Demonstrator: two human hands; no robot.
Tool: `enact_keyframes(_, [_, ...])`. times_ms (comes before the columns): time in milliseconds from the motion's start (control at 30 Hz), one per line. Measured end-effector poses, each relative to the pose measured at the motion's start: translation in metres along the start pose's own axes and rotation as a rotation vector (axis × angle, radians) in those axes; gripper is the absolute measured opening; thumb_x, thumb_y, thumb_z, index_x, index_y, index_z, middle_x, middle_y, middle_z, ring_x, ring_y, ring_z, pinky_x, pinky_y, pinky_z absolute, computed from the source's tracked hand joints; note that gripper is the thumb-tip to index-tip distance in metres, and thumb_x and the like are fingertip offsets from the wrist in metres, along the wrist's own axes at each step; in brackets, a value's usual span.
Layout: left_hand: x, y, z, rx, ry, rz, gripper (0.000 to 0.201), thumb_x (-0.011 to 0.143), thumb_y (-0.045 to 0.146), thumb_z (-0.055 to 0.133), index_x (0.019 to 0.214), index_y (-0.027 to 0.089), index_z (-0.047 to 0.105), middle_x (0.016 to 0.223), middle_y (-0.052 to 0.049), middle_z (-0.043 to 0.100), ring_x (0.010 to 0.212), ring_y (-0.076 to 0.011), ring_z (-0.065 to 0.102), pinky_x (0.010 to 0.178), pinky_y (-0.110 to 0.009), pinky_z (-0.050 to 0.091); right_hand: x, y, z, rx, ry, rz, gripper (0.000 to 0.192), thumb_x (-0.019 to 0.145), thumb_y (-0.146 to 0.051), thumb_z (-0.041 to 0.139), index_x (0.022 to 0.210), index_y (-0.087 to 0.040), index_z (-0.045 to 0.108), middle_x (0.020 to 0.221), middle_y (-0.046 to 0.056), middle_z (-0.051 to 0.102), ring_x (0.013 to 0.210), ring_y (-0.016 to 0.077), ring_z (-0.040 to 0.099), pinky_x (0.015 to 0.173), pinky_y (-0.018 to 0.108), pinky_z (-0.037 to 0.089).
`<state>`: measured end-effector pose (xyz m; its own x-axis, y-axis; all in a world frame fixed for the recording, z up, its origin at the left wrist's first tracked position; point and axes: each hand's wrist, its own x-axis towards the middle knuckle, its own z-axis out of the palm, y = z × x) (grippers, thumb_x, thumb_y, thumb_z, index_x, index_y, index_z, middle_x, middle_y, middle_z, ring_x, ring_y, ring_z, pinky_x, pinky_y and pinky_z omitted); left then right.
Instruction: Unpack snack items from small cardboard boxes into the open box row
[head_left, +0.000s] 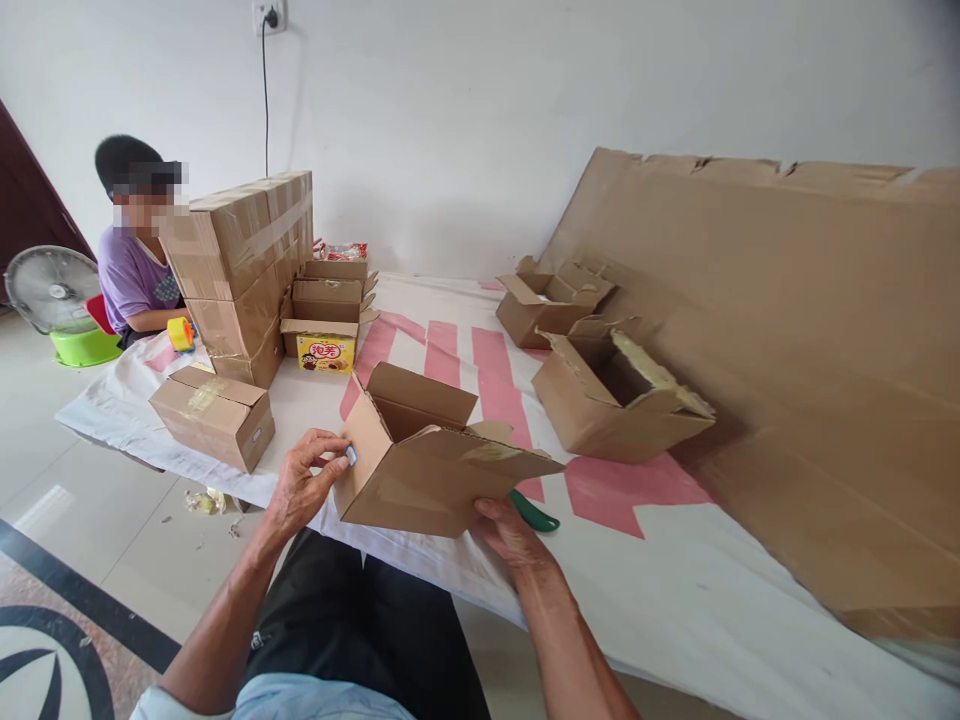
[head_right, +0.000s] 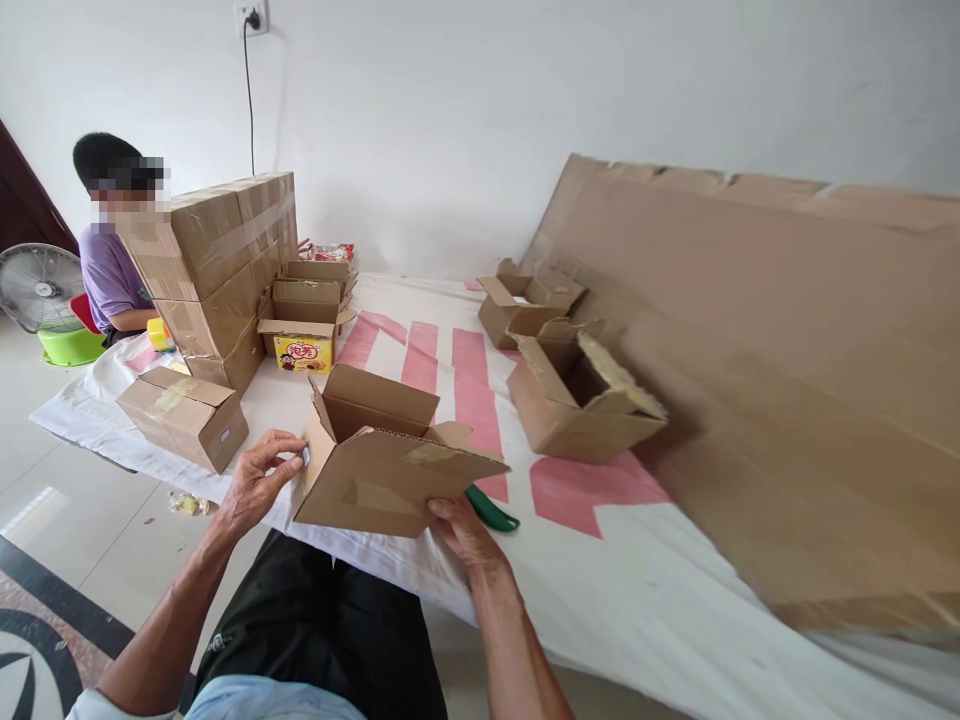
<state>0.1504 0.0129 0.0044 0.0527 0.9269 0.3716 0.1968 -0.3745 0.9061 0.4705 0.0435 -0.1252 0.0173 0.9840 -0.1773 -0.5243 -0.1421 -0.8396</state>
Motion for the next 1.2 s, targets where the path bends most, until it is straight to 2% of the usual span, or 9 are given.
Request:
enact_keyframes(200, [0.003,0.000,0.002,0.046,0.042,-0.010,0.020,0.092,0.042,0.079,0.094,0.023,0.083,0.106,-0.008,0.078,0.096,-0.0208,0.073,0.076,-0.029,0.058,-0.001,-0.002,0.002,0.005,-0.016,-0.016,0.054,0.049,-0.030,0.097,0.099,-0.037,0.078,0.110,-0.002,0.085,0.110,0.0341,0.077,0.092,0.046,0.066])
enact_keyframes(533, [0.010,0.001,0.002,0.084,0.053,-0.050,0.013,0.087,0.032,0.078,0.080,0.021,0.078,0.095,-0.005,0.077,0.087,-0.0182,0.071,0.072,-0.027,0.055,-0.004,-0.003,0.004,0.002,0.005,-0.003,0.064,0.048,-0.030,0.098,0.108,-0.036,0.078,0.107,-0.001,0.086,0.109,0.0347,0.078,0.093,0.047,0.067])
enact_keyframes(700, [0.006,0.002,0.002,0.091,0.051,-0.052,0.015,0.088,0.033,0.076,0.080,0.020,0.077,0.094,-0.006,0.077,0.086,-0.0188,0.070,0.071,-0.028,0.054,-0.002,0.001,-0.003,-0.030,0.007,0.023,0.069,0.049,-0.034,0.099,0.115,-0.038,0.077,0.112,0.000,0.085,0.114,0.0363,0.076,0.093,0.049,0.067])
enact_keyframes(933, [0.003,0.003,-0.003,0.142,0.036,-0.045,0.011,0.090,0.025,0.071,0.081,0.020,0.074,0.095,-0.005,0.075,0.087,-0.0181,0.068,0.073,-0.028,0.052,-0.001,0.005,-0.004,-0.019,0.019,-0.036,0.067,0.051,-0.032,0.099,0.114,-0.037,0.077,0.115,0.001,0.084,0.117,0.0373,0.075,0.095,0.049,0.067])
enact_keyframes(1100, [0.004,0.006,-0.010,0.191,0.042,-0.020,0.011,0.093,0.026,0.069,0.083,0.020,0.072,0.096,-0.006,0.075,0.088,-0.0185,0.069,0.074,-0.029,0.051,-0.003,0.002,0.000,-0.008,0.018,-0.015,0.079,0.049,-0.030,0.099,0.124,-0.042,0.075,0.126,-0.004,0.082,0.116,0.0329,0.076,0.094,0.046,0.068])
enact_keyframes(1200, [0.006,0.009,-0.020,0.209,0.071,0.006,0.012,0.092,0.027,0.070,0.082,0.021,0.072,0.094,-0.005,0.076,0.088,-0.0188,0.069,0.073,-0.028,0.050,-0.003,0.003,0.000,0.008,0.033,0.013,0.079,0.048,-0.029,0.100,0.122,-0.042,0.076,0.123,-0.005,0.083,0.111,0.0313,0.077,0.092,0.044,0.069])
